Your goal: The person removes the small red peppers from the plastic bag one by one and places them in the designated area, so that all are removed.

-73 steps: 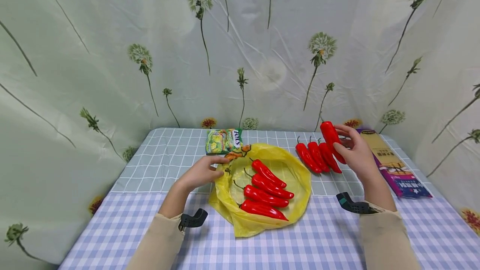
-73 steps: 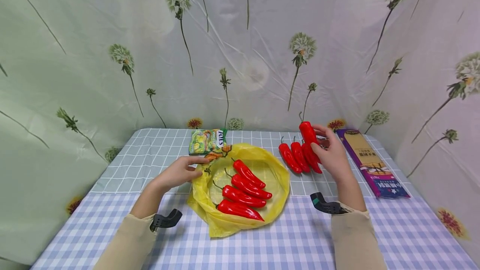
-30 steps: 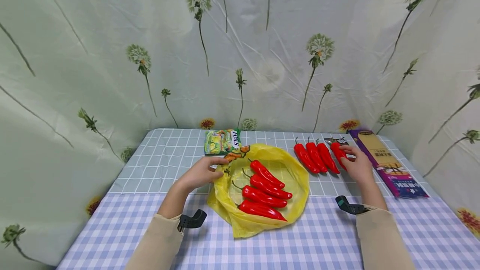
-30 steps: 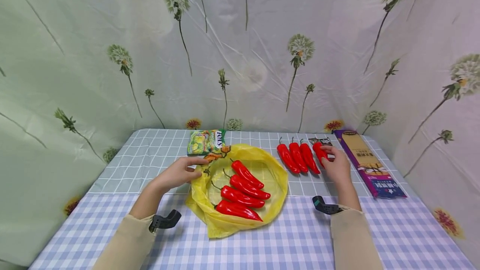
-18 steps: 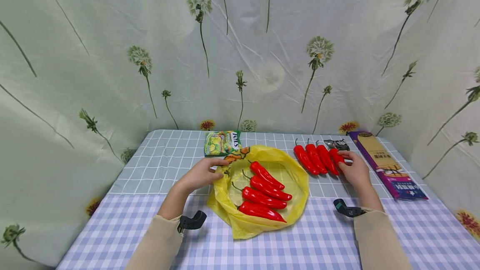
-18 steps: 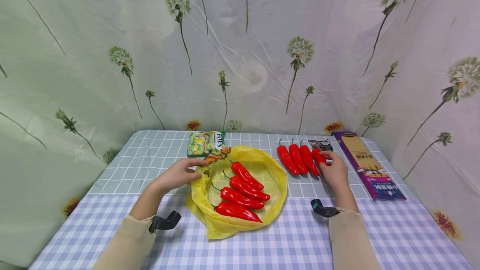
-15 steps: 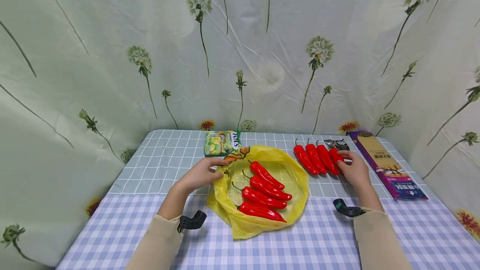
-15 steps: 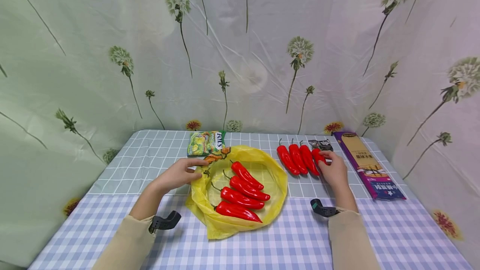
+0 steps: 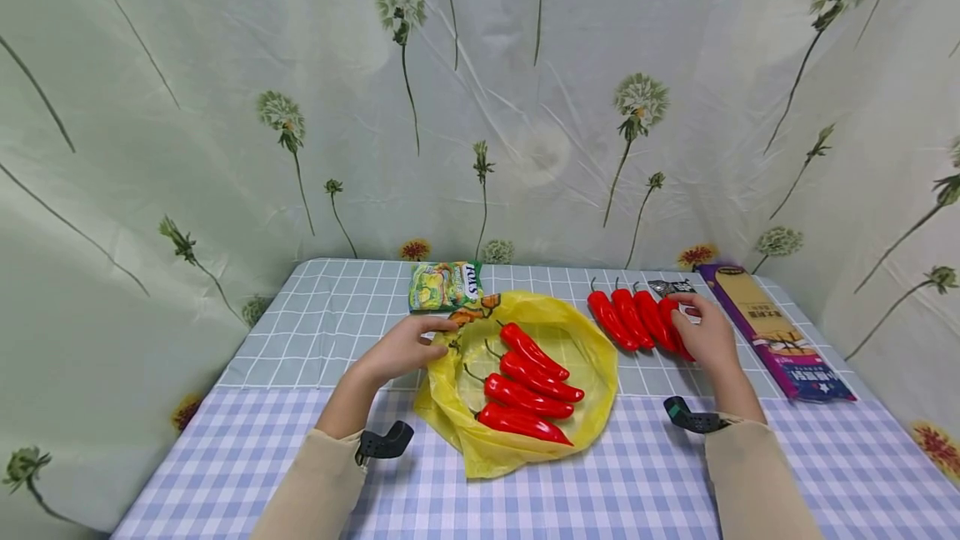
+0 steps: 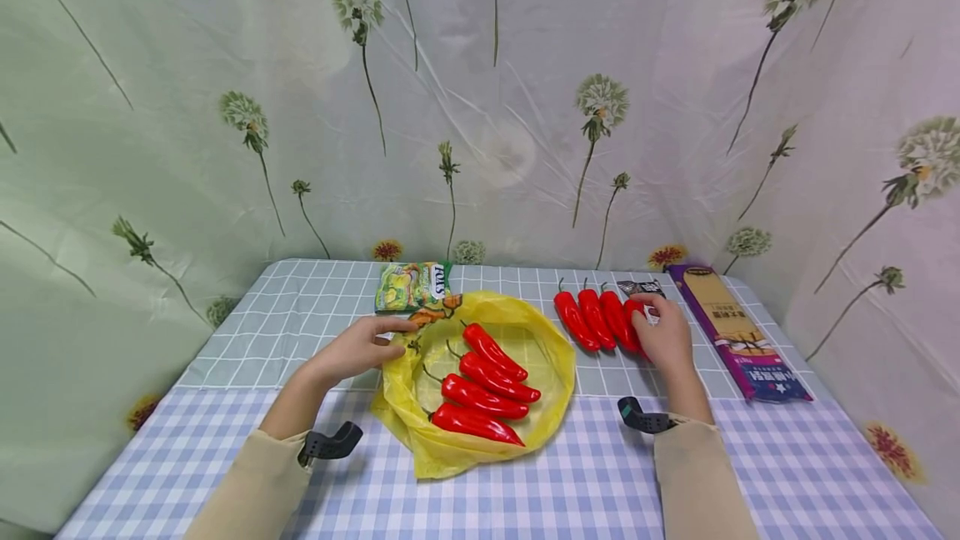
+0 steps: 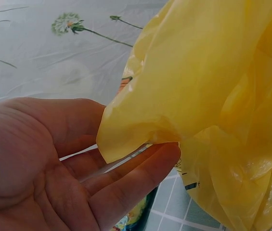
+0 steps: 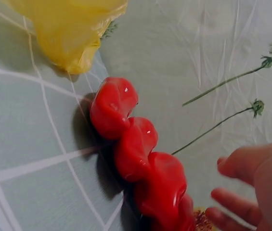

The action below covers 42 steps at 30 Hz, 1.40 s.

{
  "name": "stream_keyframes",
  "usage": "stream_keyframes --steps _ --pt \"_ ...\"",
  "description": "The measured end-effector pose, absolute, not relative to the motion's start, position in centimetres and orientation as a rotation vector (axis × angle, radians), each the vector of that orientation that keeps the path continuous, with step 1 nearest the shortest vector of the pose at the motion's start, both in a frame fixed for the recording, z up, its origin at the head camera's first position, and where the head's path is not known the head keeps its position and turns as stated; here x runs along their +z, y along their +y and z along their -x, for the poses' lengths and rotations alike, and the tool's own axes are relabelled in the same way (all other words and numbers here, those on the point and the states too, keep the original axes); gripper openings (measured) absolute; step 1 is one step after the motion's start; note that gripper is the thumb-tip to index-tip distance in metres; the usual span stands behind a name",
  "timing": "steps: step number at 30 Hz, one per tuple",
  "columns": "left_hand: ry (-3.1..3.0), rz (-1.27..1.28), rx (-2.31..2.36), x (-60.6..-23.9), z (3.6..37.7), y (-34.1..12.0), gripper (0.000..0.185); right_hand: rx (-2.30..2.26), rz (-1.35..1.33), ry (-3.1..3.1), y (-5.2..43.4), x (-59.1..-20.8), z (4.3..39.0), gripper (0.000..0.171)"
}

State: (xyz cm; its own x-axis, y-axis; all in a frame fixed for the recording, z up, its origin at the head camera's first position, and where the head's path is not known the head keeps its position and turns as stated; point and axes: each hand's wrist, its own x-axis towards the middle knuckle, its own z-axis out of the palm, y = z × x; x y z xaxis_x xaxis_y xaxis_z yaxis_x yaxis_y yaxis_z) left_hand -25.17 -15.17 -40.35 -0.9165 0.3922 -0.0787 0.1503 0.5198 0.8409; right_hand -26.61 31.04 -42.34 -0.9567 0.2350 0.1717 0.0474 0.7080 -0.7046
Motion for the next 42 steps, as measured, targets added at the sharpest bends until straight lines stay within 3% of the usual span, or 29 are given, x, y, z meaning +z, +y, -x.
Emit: stream_keyframes --steps 24,42 --pt "2.511 -0.438 1.33 -40.0 25.1 -15.1 0.04 0.932 -0.249 -2.672 24.4 -38.3 25.4 0.035" --pt "2.508 -0.445 1.332 -40.0 25.1 -15.2 0.04 0.945 -0.516 -2.648 19.6 -40.0 25.1 0.03"
